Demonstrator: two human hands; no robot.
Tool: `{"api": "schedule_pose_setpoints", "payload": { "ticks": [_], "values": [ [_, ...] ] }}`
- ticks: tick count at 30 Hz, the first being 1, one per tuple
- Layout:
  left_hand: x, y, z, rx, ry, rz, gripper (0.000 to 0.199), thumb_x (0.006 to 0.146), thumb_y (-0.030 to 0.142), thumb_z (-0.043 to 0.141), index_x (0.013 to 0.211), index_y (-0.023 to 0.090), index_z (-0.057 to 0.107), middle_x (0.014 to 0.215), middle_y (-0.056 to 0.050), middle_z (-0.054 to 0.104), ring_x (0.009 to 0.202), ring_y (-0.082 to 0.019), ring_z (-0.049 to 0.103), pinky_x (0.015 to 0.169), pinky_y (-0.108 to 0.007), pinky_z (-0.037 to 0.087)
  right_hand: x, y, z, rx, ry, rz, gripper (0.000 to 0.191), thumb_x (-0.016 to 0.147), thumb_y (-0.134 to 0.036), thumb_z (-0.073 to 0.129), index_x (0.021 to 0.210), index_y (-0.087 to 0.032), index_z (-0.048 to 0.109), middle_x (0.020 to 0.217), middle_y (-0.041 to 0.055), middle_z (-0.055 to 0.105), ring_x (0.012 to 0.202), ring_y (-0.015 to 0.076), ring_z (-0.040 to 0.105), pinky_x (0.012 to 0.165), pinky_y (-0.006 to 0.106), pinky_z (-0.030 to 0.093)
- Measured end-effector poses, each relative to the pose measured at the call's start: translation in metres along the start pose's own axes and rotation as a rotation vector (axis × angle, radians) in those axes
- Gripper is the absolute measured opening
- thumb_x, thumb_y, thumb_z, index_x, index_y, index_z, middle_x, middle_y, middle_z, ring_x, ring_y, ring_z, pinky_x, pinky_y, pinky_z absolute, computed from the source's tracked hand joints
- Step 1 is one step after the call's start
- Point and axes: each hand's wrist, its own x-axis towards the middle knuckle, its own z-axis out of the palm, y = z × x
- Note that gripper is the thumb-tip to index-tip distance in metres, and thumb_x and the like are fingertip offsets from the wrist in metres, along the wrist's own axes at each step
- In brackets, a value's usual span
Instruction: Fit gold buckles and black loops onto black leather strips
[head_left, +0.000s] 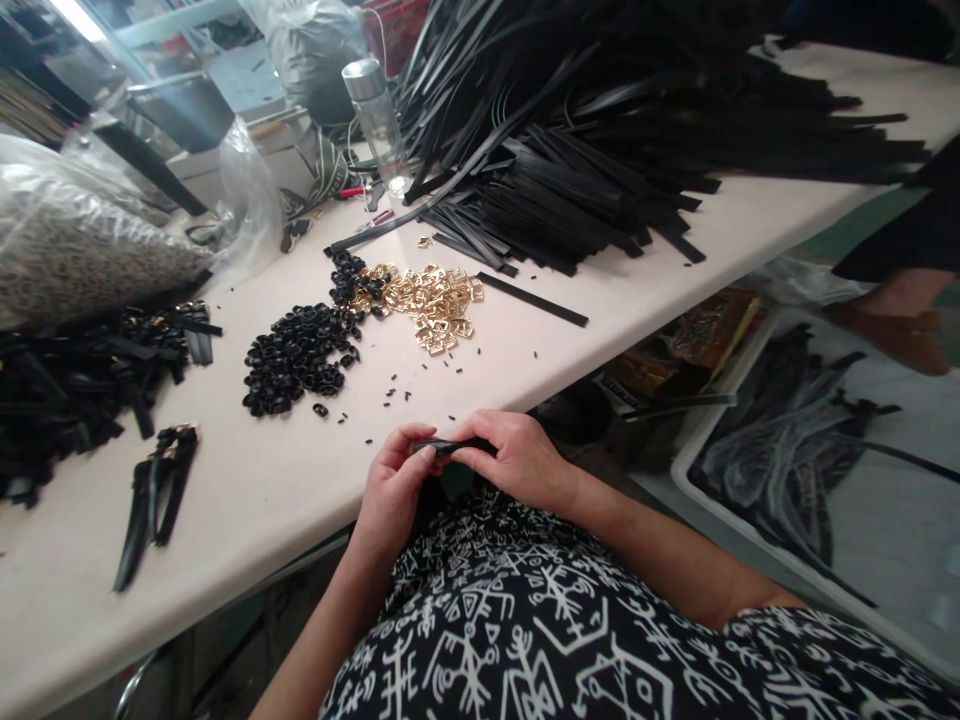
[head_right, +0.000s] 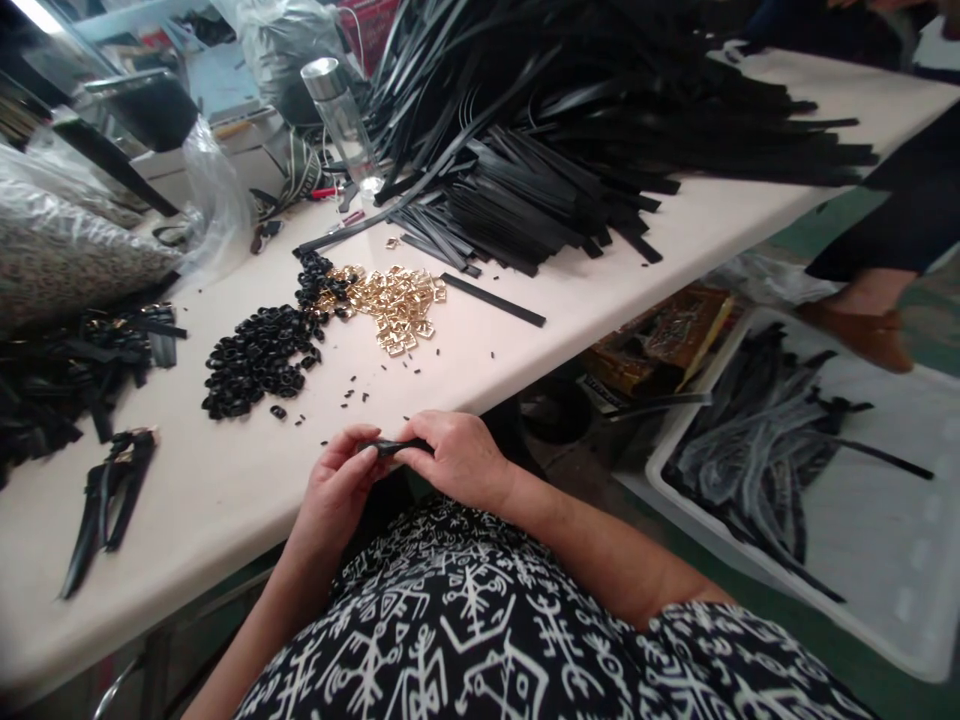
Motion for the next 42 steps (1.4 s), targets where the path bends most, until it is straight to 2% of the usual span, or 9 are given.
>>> {"api": "schedule_pose_setpoints", "payload": {
  "ticks": [7,12,16,18,21,23,27,31,42],
  "values": [
    [0.003,0.013,0.001,0.712,0.014,0.451,0.011,0.083,0.027,0.069,0.091,0.027,0.078,0.104,-0.005,0.067,0.101,-0.022,0.062,0.092,-0.033,0.048,0.0,0.005,0.002,-0.054,-0.003,-0.012,0.005,0.086,-0.017,0.067,0.091,-0.017,0.068,0.087,0.0033,0.071,0.081,0.0166,0.065,0.074,0.027,0.046],
    [0.0,0.016,0.003,0.87,0.015,0.667,0.015,0.081,0.017,0.069,0.084,0.03,0.077,0.097,-0.005,0.068,0.093,-0.022,0.062,0.088,-0.033,0.048,0.0,0.004,0.002,-0.038,-0.012,0.033,0.005,0.085,-0.016,0.067,0.089,-0.019,0.068,0.086,0.0026,0.071,0.082,0.017,0.064,0.075,0.027,0.046],
    [-0.017,0.022,-0.003,0.844,-0.122,0.839,0.018,0.077,0.013,0.068,0.084,0.029,0.074,0.086,-0.004,0.07,0.091,-0.024,0.062,0.092,-0.037,0.046,0.003,0.005,-0.003,-0.017,0.011,0.075,0.005,0.085,-0.016,0.066,0.088,-0.019,0.068,0.087,0.0019,0.071,0.082,0.0164,0.064,0.076,0.028,0.046],
    [-0.023,0.023,-0.007,0.755,-0.184,0.775,0.008,0.082,0.021,0.064,0.081,0.026,0.07,0.08,-0.005,0.068,0.081,-0.024,0.061,0.083,-0.037,0.048,0.003,0.006,-0.006,-0.018,0.022,0.067,0.005,0.085,-0.016,0.067,0.088,-0.019,0.068,0.087,0.0021,0.071,0.083,0.0167,0.064,0.077,0.028,0.047],
    [-0.022,0.022,-0.013,0.688,-0.042,0.523,0.016,0.088,0.033,0.058,0.079,0.023,0.067,0.074,-0.004,0.066,0.071,-0.021,0.058,0.07,-0.032,0.045,0.003,0.005,-0.007,-0.015,0.024,0.02,0.004,0.086,-0.017,0.067,0.09,-0.019,0.068,0.087,0.0022,0.071,0.082,0.0169,0.064,0.076,0.028,0.047],
    [-0.015,0.021,-0.013,0.641,0.056,0.325,0.019,0.089,0.036,0.059,0.081,0.022,0.069,0.073,-0.003,0.066,0.071,-0.02,0.058,0.07,-0.029,0.044,0.001,0.003,-0.006,-0.006,0.015,-0.017,0.003,0.088,-0.019,0.066,0.09,-0.019,0.068,0.085,0.0018,0.07,0.08,0.0166,0.064,0.074,0.028,0.046],
    [-0.002,0.017,-0.009,0.41,0.02,0.089,0.029,0.087,0.042,0.062,0.07,0.018,0.067,0.068,-0.003,0.065,0.069,-0.019,0.058,0.071,-0.028,0.046,0.001,0.002,-0.001,-0.001,0.023,-0.067,0.005,0.089,-0.02,0.064,0.093,-0.02,0.067,0.085,0.0014,0.069,0.08,0.0167,0.065,0.072,0.027,0.046],
    [0.006,0.014,-0.004,0.274,0.013,0.054,0.028,0.084,0.042,0.066,0.071,0.017,0.068,0.068,-0.003,0.066,0.07,-0.018,0.058,0.072,-0.029,0.046,0.007,0.002,0.005,0.032,0.077,-0.12,0.014,0.088,-0.021,0.066,0.102,-0.022,0.065,0.092,0.0023,0.069,0.085,0.0182,0.065,0.075,0.029,0.048],
    [0.015,0.021,-0.001,0.333,-0.073,0.103,0.027,0.083,0.043,0.066,0.075,0.018,0.07,0.073,-0.002,0.063,0.074,-0.018,0.054,0.072,-0.028,0.043,0.016,0.006,0.007,0.067,0.119,-0.172,0.005,0.092,-0.025,0.062,0.093,-0.022,0.066,0.082,0.002,0.068,0.077,0.017,0.064,0.069,0.027,0.047]
  ]
}}
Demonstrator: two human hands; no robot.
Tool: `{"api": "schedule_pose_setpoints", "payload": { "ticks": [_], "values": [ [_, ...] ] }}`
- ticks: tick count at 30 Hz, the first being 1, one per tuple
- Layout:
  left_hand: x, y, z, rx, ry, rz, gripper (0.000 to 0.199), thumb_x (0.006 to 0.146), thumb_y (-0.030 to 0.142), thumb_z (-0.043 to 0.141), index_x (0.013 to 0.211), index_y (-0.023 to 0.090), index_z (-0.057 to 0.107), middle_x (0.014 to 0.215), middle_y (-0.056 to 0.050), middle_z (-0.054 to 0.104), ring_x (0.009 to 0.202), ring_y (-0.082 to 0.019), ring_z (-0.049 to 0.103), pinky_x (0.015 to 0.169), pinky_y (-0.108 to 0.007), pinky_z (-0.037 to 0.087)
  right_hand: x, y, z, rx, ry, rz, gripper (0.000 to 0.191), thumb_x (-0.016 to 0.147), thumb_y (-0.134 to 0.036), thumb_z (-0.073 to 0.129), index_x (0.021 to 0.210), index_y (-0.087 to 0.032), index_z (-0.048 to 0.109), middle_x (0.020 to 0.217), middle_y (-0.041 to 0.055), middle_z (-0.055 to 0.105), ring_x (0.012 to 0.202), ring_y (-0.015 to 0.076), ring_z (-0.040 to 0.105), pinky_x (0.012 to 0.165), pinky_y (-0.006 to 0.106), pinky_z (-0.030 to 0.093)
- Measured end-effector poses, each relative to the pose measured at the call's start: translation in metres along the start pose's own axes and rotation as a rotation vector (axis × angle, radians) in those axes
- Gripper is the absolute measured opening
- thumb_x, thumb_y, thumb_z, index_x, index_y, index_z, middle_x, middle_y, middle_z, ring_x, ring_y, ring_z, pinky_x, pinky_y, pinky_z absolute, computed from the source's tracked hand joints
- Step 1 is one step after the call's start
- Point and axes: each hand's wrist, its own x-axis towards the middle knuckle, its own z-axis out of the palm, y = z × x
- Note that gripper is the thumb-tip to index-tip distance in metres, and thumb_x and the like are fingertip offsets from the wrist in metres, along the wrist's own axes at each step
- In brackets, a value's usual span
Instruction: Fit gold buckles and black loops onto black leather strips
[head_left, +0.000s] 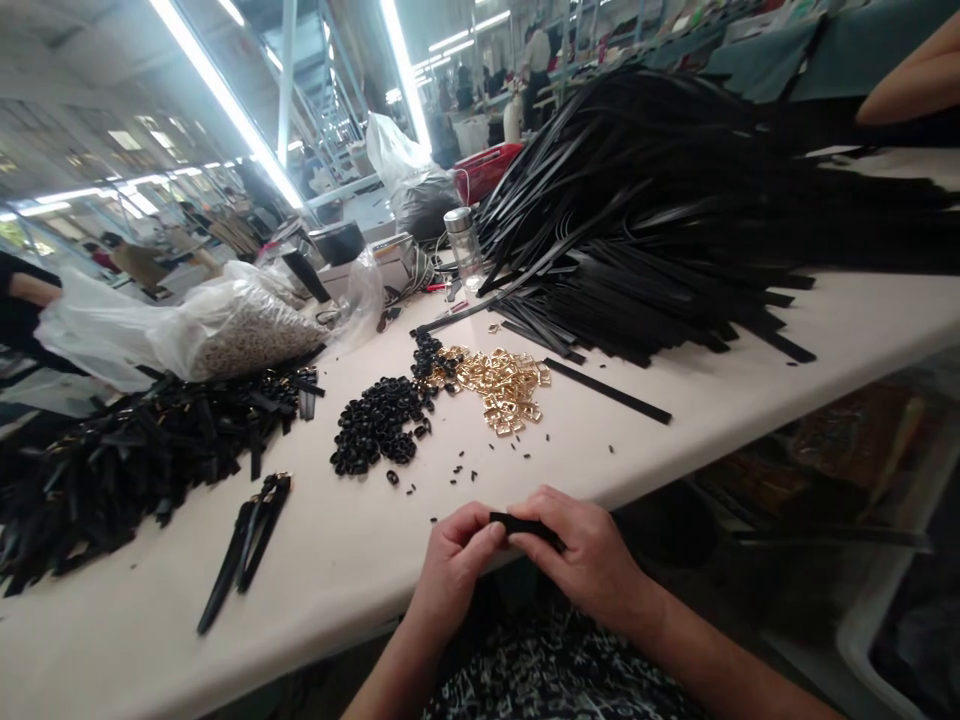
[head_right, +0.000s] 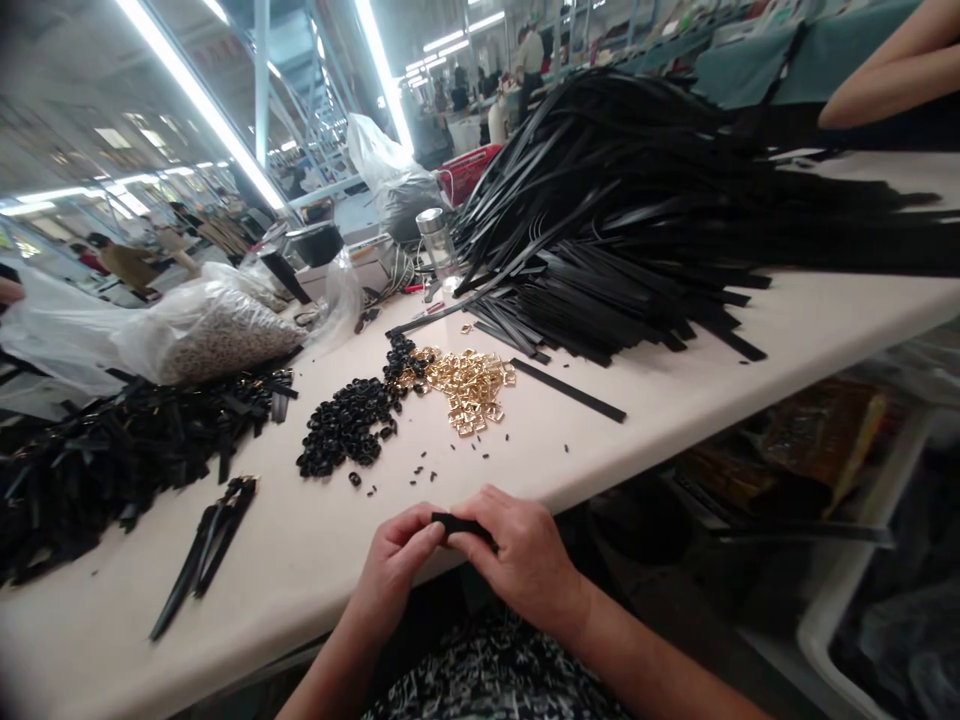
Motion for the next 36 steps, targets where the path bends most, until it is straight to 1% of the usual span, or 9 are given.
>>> {"api": "schedule_pose_setpoints", "payload": {
  "ticks": [5,7,10,13,17,26,31,33,36],
  "values": [
    [0.02,0.017,-0.016,0.313,-0.106,0.174,0.023,0.088,0.039,0.062,0.082,0.02,0.073,0.081,-0.005,0.068,0.079,-0.02,0.06,0.075,-0.029,0.045,0.006,0.01,-0.009,-0.087,-0.027,0.031,0.011,0.094,-0.026,0.059,0.088,-0.021,0.067,0.077,0.0017,0.065,0.073,0.0166,0.062,0.066,0.027,0.045],
    [0.042,0.027,-0.036,0.501,-0.033,0.301,0.021,0.089,0.037,0.061,0.081,0.021,0.073,0.081,-0.005,0.069,0.077,-0.019,0.061,0.074,-0.029,0.045,0.009,0.017,-0.013,-0.121,-0.022,0.056,0.012,0.094,-0.027,0.059,0.087,-0.022,0.067,0.077,0.0017,0.065,0.073,0.017,0.062,0.066,0.028,0.044],
    [0.086,0.037,-0.077,0.827,0.18,0.461,0.014,0.087,0.03,0.061,0.082,0.023,0.072,0.089,-0.006,0.069,0.082,-0.021,0.062,0.077,-0.031,0.045,0.01,0.027,-0.016,-0.145,0.008,0.103,0.011,0.092,-0.026,0.06,0.086,-0.022,0.068,0.078,0.0012,0.066,0.074,0.0172,0.062,0.066,0.028,0.045],
    [0.128,0.04,-0.109,1.163,0.193,0.451,0.013,0.084,0.022,0.06,0.086,0.023,0.073,0.099,-0.008,0.069,0.093,-0.026,0.061,0.085,-0.035,0.045,0.009,0.034,-0.017,-0.105,0.033,0.174,0.01,0.091,-0.025,0.061,0.085,-0.023,0.068,0.08,0.0007,0.068,0.075,0.0174,0.063,0.068,0.028,0.046],
    [0.157,0.037,-0.12,1.301,0.112,0.392,0.013,0.079,0.017,0.06,0.08,0.022,0.073,0.095,-0.009,0.069,0.091,-0.027,0.06,0.086,-0.037,0.044,0.007,0.035,-0.019,-0.043,0.047,0.247,0.01,0.09,-0.027,0.061,0.083,-0.022,0.067,0.081,0.0012,0.069,0.077,0.0183,0.064,0.071,0.029,0.048],
    [0.172,0.041,-0.115,1.161,0.191,0.344,0.008,0.067,0.014,0.065,0.062,0.02,0.066,0.079,-0.007,0.063,0.083,-0.026,0.06,0.085,-0.037,0.044,0.007,0.034,-0.02,-0.014,0.053,0.286,0.009,0.088,-0.027,0.063,0.083,-0.021,0.067,0.082,0.0009,0.069,0.078,0.0188,0.064,0.072,0.03,0.047],
    [0.15,0.04,-0.097,0.949,0.271,0.338,0.006,0.073,0.023,0.061,0.069,0.019,0.063,0.082,-0.007,0.065,0.079,-0.022,0.062,0.079,-0.036,0.048,0.007,0.03,-0.022,-0.029,0.065,0.268,0.008,0.089,-0.026,0.063,0.084,-0.021,0.067,0.083,0.001,0.069,0.078,0.0184,0.064,0.072,0.03,0.047],
    [0.131,0.036,-0.081,0.643,0.245,0.257,0.017,0.078,0.034,0.062,0.076,0.018,0.063,0.08,-0.006,0.066,0.073,-0.018,0.064,0.069,-0.03,0.05,0.01,0.026,-0.023,-0.05,0.077,0.233,0.007,0.089,-0.025,0.063,0.085,-0.021,0.067,0.082,0.0011,0.069,0.078,0.0178,0.064,0.072,0.029,0.046],
    [0.098,0.031,-0.054,-0.091,0.164,0.012,0.03,0.069,0.04,0.077,0.078,0.016,0.061,0.078,-0.005,0.069,0.067,-0.013,0.065,0.06,-0.021,0.051,0.018,0.02,-0.02,-0.089,0.115,0.149,0.005,0.09,-0.024,0.064,0.087,-0.021,0.067,0.081,0.0008,0.068,0.077,0.0167,0.063,0.072,0.027,0.045]
  ]
}}
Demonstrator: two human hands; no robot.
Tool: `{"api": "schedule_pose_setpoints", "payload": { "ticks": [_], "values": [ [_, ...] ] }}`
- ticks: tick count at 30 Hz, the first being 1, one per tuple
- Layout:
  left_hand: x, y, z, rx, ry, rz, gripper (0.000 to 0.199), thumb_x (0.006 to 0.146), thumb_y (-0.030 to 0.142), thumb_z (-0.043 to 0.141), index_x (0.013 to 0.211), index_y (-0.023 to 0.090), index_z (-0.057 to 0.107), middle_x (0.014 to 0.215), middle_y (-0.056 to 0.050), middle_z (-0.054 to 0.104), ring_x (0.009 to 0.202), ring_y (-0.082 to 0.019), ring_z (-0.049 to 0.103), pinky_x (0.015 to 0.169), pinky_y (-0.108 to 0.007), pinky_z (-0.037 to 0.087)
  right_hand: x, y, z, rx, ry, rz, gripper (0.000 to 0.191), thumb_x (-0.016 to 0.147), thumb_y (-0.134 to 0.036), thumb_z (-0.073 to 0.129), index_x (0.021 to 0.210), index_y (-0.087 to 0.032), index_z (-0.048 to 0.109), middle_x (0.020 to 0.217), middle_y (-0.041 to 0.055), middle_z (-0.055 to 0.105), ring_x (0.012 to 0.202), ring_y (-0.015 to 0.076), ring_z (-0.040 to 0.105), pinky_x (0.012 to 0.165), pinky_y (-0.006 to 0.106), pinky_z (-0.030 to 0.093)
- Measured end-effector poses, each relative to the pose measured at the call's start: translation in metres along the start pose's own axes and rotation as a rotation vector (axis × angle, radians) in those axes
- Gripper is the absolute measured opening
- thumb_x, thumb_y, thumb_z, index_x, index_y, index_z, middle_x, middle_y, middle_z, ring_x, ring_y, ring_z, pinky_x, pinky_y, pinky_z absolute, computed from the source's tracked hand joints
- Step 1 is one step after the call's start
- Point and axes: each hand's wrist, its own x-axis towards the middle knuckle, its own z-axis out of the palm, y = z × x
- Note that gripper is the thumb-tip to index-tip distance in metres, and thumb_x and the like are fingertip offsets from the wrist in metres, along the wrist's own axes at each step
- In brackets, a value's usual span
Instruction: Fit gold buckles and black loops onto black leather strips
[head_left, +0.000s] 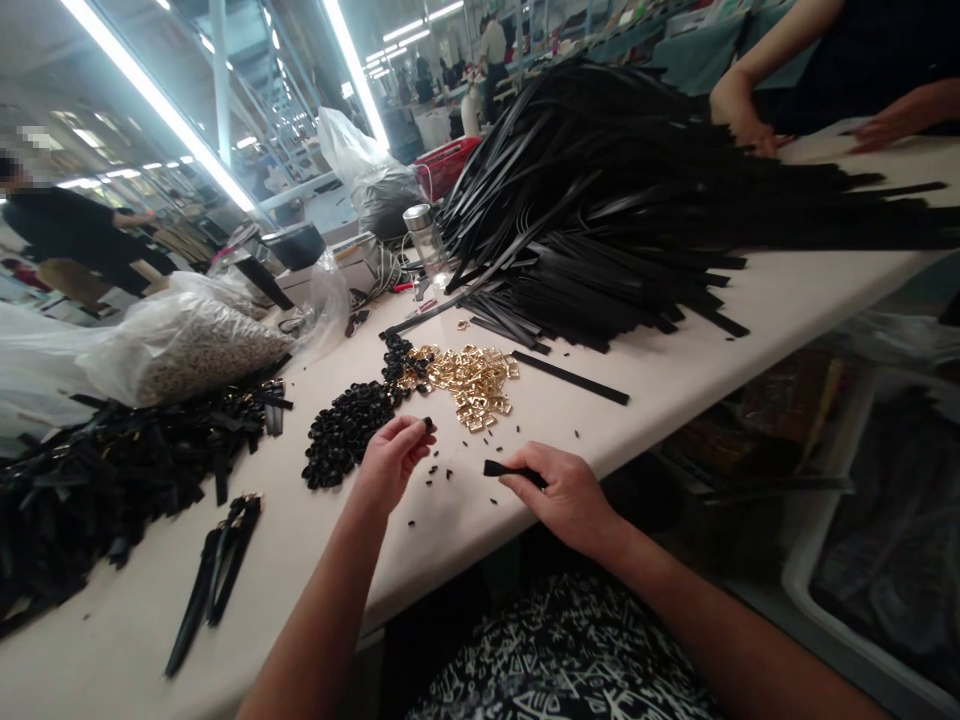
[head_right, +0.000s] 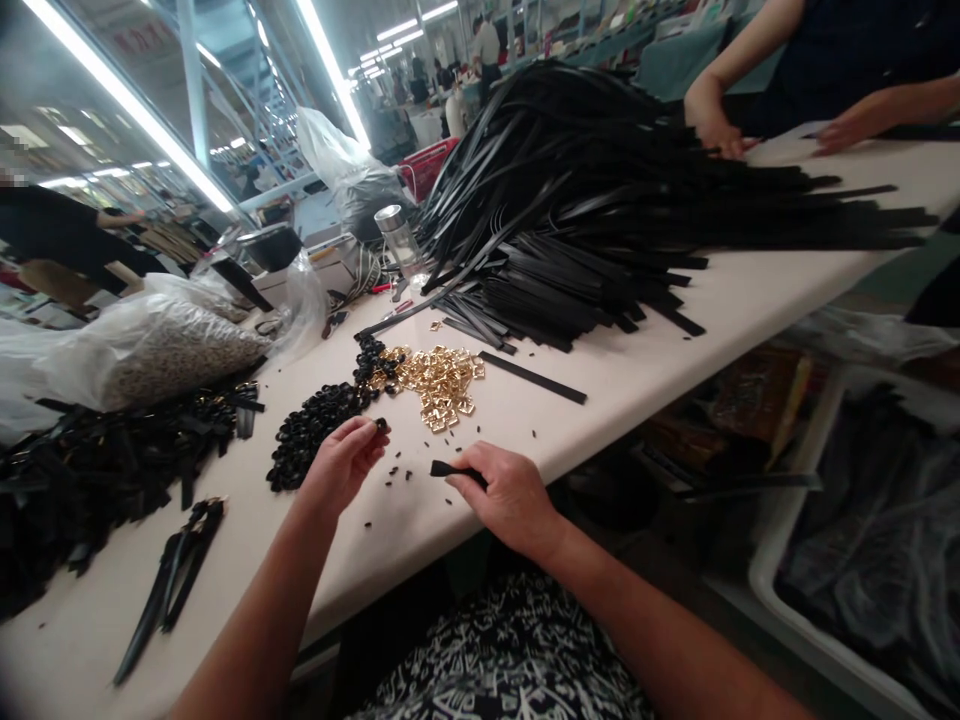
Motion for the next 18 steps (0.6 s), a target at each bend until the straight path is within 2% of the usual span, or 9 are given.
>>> {"api": "schedule_pose_setpoints", "payload": {
  "ticks": [2,5,8,13,18],
  "values": [
    [-0.023,-0.004,0.015,-0.31,-0.025,-0.158,0.037,0.061,0.036,0.086,0.079,0.014,0.062,0.076,-0.004,0.07,0.062,-0.009,0.063,0.056,-0.017,0.051,0.005,-0.007,0.004,-0.023,0.043,-0.061,0.004,0.089,-0.023,0.065,0.087,-0.021,0.067,0.08,0.0003,0.067,0.076,0.0158,0.062,0.07,0.026,0.043],
    [-0.048,-0.008,0.032,-0.49,-0.041,-0.237,0.038,0.059,0.033,0.09,0.078,0.013,0.064,0.07,-0.003,0.069,0.056,-0.007,0.062,0.052,-0.014,0.051,0.011,-0.017,0.01,-0.054,0.101,-0.131,0.004,0.09,-0.022,0.065,0.087,-0.019,0.066,0.077,0.0003,0.065,0.073,0.0148,0.061,0.067,0.025,0.041],
    [-0.059,-0.01,0.041,-0.556,-0.032,-0.238,0.036,0.06,0.031,0.09,0.077,0.013,0.064,0.066,-0.001,0.068,0.054,-0.007,0.062,0.05,-0.013,0.052,0.011,-0.023,0.013,-0.087,0.136,-0.179,0.006,0.091,-0.022,0.064,0.087,-0.018,0.066,0.077,0.001,0.065,0.072,0.0147,0.06,0.066,0.025,0.04],
    [-0.062,-0.014,0.045,-0.58,-0.017,-0.265,0.041,0.054,0.032,0.093,0.077,0.011,0.066,0.069,-0.003,0.07,0.056,-0.008,0.062,0.052,-0.014,0.053,0.008,-0.021,0.012,-0.14,0.164,-0.204,0.008,0.093,-0.024,0.061,0.088,-0.018,0.065,0.078,0.0017,0.065,0.074,0.0155,0.061,0.068,0.026,0.041],
    [-0.071,-0.018,0.054,-0.585,0.012,-0.216,0.04,0.057,0.034,0.092,0.072,0.012,0.063,0.064,-0.001,0.065,0.057,-0.007,0.061,0.054,-0.013,0.05,0.0,-0.021,0.01,-0.191,0.113,-0.255,0.014,0.097,-0.024,0.054,0.087,-0.02,0.064,0.075,0.0012,0.064,0.072,0.0161,0.062,0.067,0.026,0.042]
  ]
}}
